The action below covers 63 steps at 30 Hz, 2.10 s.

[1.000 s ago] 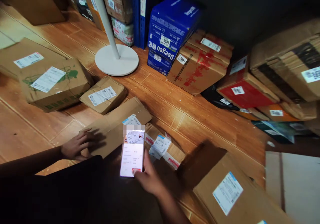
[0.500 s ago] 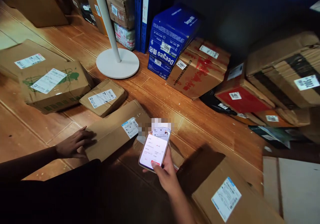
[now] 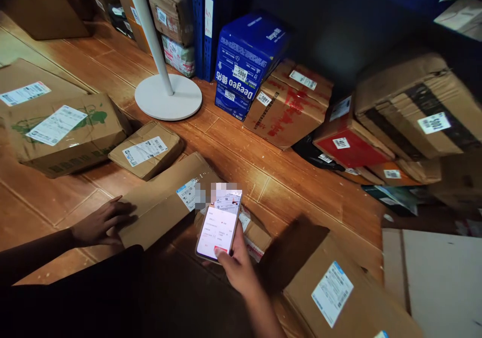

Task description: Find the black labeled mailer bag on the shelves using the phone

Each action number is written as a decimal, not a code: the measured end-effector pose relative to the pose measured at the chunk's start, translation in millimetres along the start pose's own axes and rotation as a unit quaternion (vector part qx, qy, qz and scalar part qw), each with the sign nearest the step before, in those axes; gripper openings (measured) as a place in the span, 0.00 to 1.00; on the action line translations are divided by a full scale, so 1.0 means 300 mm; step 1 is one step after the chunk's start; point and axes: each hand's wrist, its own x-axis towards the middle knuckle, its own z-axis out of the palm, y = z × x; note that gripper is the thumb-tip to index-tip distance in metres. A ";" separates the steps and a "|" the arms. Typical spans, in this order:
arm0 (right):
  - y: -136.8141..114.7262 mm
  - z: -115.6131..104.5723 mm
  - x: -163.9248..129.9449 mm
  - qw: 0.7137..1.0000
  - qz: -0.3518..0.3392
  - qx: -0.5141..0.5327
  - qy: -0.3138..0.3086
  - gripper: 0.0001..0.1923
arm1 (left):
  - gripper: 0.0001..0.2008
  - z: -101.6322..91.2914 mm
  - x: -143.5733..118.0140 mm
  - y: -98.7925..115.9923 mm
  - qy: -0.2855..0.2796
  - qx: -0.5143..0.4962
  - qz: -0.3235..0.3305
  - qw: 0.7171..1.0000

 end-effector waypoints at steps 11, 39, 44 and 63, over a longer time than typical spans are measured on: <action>0.008 -0.004 0.005 1.000 -0.013 0.014 0.003 0.54 | 0.29 -0.012 0.011 -0.010 0.008 0.009 0.022 1.000; 0.054 -0.012 0.006 1.000 -0.008 0.021 0.008 0.53 | 0.32 -0.003 0.018 0.020 0.001 0.013 0.022 1.000; 0.015 0.001 -0.003 1.000 0.009 0.001 0.002 0.51 | 0.32 0.003 0.029 0.038 -0.006 0.012 0.020 1.000; 0.089 0.104 0.079 0.991 0.032 0.069 -0.108 0.47 | 0.20 -0.112 0.000 0.210 0.024 -0.042 -0.240 0.969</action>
